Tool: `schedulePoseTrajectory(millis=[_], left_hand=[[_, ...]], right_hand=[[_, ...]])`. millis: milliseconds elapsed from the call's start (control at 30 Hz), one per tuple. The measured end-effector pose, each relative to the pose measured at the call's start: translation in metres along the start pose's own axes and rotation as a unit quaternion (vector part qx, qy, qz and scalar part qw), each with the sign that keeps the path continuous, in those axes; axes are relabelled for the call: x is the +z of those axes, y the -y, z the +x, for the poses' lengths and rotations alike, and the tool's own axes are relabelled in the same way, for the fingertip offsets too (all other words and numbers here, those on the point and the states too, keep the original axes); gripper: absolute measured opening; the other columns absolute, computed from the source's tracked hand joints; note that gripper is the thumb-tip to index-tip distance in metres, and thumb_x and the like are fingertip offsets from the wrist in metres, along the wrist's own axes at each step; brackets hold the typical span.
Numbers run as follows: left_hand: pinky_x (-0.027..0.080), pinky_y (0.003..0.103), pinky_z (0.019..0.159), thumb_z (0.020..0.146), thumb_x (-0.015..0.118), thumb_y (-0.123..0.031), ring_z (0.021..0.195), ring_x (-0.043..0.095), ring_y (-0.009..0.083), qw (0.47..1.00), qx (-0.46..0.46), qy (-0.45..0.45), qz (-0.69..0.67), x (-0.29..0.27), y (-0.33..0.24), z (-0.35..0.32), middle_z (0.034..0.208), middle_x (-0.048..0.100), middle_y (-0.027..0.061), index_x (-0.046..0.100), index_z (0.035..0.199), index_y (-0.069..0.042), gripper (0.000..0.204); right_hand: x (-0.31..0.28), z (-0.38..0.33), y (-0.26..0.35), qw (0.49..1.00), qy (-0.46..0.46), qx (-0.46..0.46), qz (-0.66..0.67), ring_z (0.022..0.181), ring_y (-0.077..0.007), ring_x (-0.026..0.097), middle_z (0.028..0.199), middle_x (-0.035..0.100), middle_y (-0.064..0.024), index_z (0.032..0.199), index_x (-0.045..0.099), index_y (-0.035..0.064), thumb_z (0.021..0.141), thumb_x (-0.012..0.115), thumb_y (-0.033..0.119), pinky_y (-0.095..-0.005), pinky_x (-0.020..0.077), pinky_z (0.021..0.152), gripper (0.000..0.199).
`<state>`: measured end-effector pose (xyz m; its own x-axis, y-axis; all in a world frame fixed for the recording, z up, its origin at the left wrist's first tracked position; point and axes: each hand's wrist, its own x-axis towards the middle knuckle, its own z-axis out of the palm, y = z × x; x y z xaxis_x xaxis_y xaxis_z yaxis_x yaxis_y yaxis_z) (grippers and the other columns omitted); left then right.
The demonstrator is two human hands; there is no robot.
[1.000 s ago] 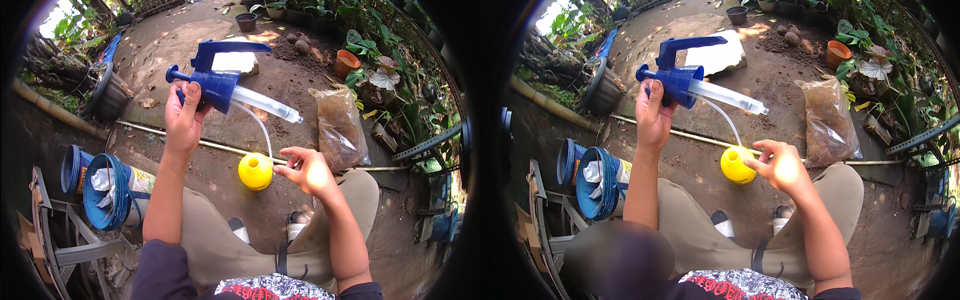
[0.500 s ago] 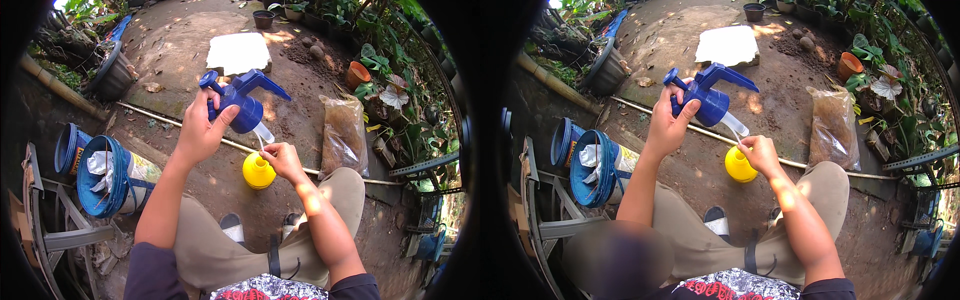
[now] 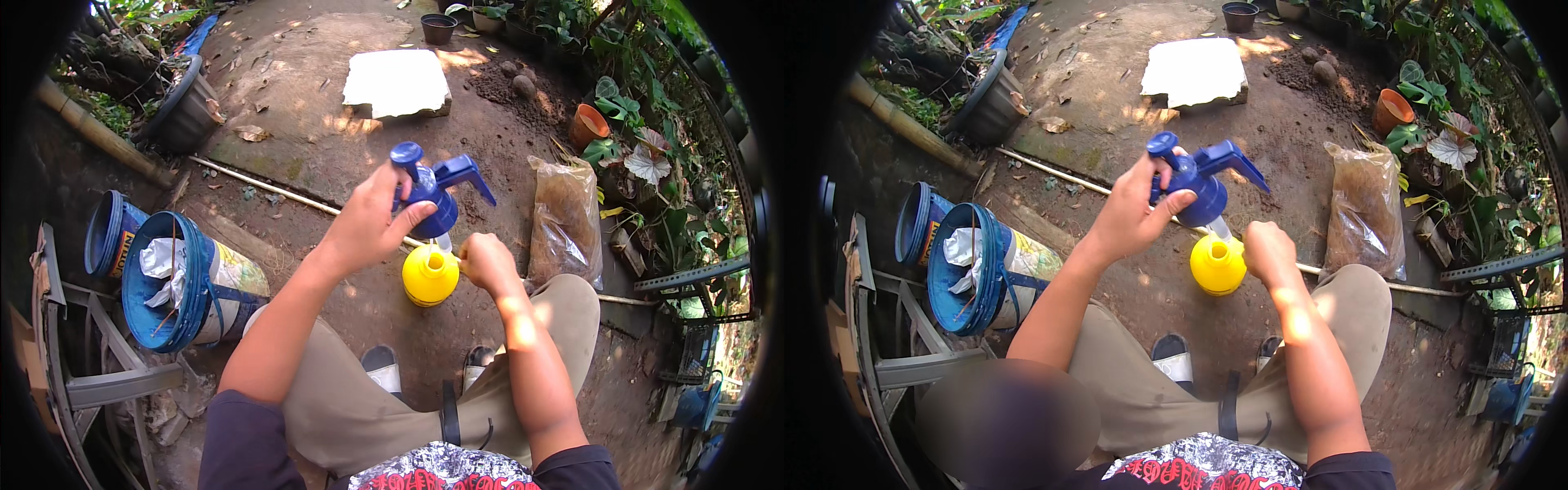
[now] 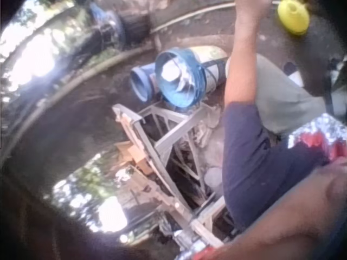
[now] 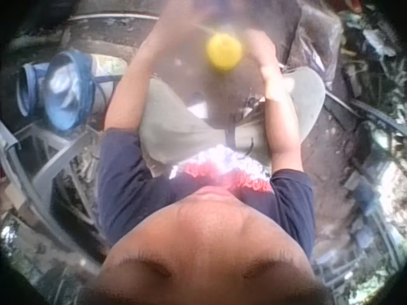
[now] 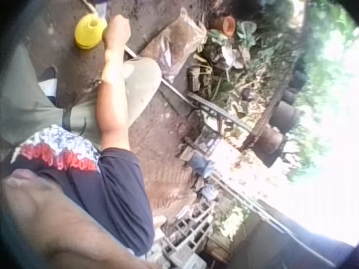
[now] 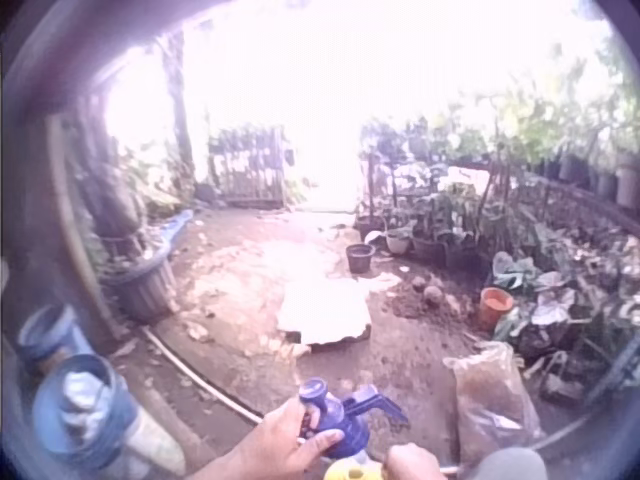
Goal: The person assembles a manual garden sprayer by inserting a clear tube into a blue pump head, attaching the head to a yellow bottle, and tightening the connection. They then pump the handle to pressurize the unit and place it on a wooden bench.
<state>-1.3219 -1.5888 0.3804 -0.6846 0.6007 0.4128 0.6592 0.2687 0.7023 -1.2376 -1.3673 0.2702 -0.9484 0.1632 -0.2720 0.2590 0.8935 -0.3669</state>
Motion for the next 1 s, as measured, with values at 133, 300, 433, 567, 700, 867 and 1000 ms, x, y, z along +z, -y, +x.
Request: schedulePoseTrajectory(millis=[133,300,433,567,700,867,1000], left_hand=[[0.046,0.037,0.073,0.095,0.072,-0.029,0.077,0.052,0.0261,0.999,0.007,0.038,-0.003,0.02,0.013,-0.003,0.087,0.05,0.0098,0.051,0.116,-0.001,0.041],[0.046,0.04,0.073,0.095,0.072,-0.032,0.078,0.052,0.0311,0.995,-0.007,0.101,0.001,0.035,0.016,0.0,0.088,0.051,0.0128,0.048,0.102,-0.003,0.039],[0.046,0.041,0.074,0.093,0.074,-0.03,0.08,0.055,0.0334,0.992,-0.01,0.122,0.036,0.018,0.006,0.003,0.089,0.053,0.0137,0.048,0.101,-0.004,0.038],[0.047,0.045,0.075,0.091,0.076,-0.028,0.084,0.058,0.0389,0.992,-0.031,0.117,0.033,0.008,-0.001,0.006,0.09,0.056,0.0167,0.047,0.098,-0.004,0.037],[0.047,0.044,0.076,0.091,0.075,-0.027,0.084,0.057,0.037,0.985,-0.026,0.163,0.06,0.011,-0.003,0.01,0.091,0.055,0.0152,0.048,0.1,-0.004,0.037],[0.048,0.043,0.08,0.091,0.075,-0.025,0.088,0.056,0.0344,0.974,-0.018,0.219,0.052,0.038,0.009,0.005,0.097,0.053,0.0135,0.048,0.112,-0.006,0.039],[0.048,0.044,0.087,0.09,0.075,-0.022,0.094,0.058,0.0333,0.955,-0.041,0.291,0.034,0.074,0.039,-0.007,0.101,0.054,0.0125,0.049,0.121,-0.007,0.043]], right_hand=[[-0.017,-0.007,-0.046,0.993,-0.032,0.1,-0.059,0.084,-0.0368,0.073,0.084,0.073,-0.0214,0.086,0.078,0.0054,0.073,0.072,0.003,-0.0438,0.0583,0.08,0.014],[-0.101,-0.067,-0.095,0.962,-0.209,0.042,-0.171,0.072,-0.0302,0.073,0.093,0.075,-0.0153,0.129,0.067,0.0084,0.078,0.083,0.012,-0.0409,0.0593,0.075,0.053],[-0.157,-0.102,-0.136,0.939,-0.182,0.276,0.095,0.066,-0.0151,0.068,0.093,0.073,-0.0144,0.128,0.066,0.0011,0.082,0.083,0.016,-0.0327,0.0569,0.059,0.051],[-0.147,-0.118,-0.182,0.939,-0.082,0.304,0.136,0.071,-0.0179,0.071,0.09,0.075,-0.0148,0.123,0.07,-0.0001,0.081,0.084,0.023,-0.0353,0.057,0.07,0.05],[-0.141,-0.109,-0.185,0.944,-0.017,0.244,0.219,0.068,-0.0156,0.069,0.089,0.075,-0.0118,0.116,0.073,-0.0017,0.085,0.08,0.018,-0.0311,0.0545,0.066,0.037],[-0.146,-0.088,-0.183,0.933,-0.032,0.163,0.319,0.091,-0.016,0.07,0.104,0.074,-0.0131,0.134,0.062,0.0007,0.088,0.078,0.017,-0.0322,0.0549,0.085,0.051],[-0.128,-0.07,-0.162,0.978,0.11,0.133,0.113,0.142,-0.0333,0.047,0.153,0.047,-0.0228,0.154,0.041,0.0056,0.082,0.082,0.044,-0.0366,0.0355,0.117,0.092]])
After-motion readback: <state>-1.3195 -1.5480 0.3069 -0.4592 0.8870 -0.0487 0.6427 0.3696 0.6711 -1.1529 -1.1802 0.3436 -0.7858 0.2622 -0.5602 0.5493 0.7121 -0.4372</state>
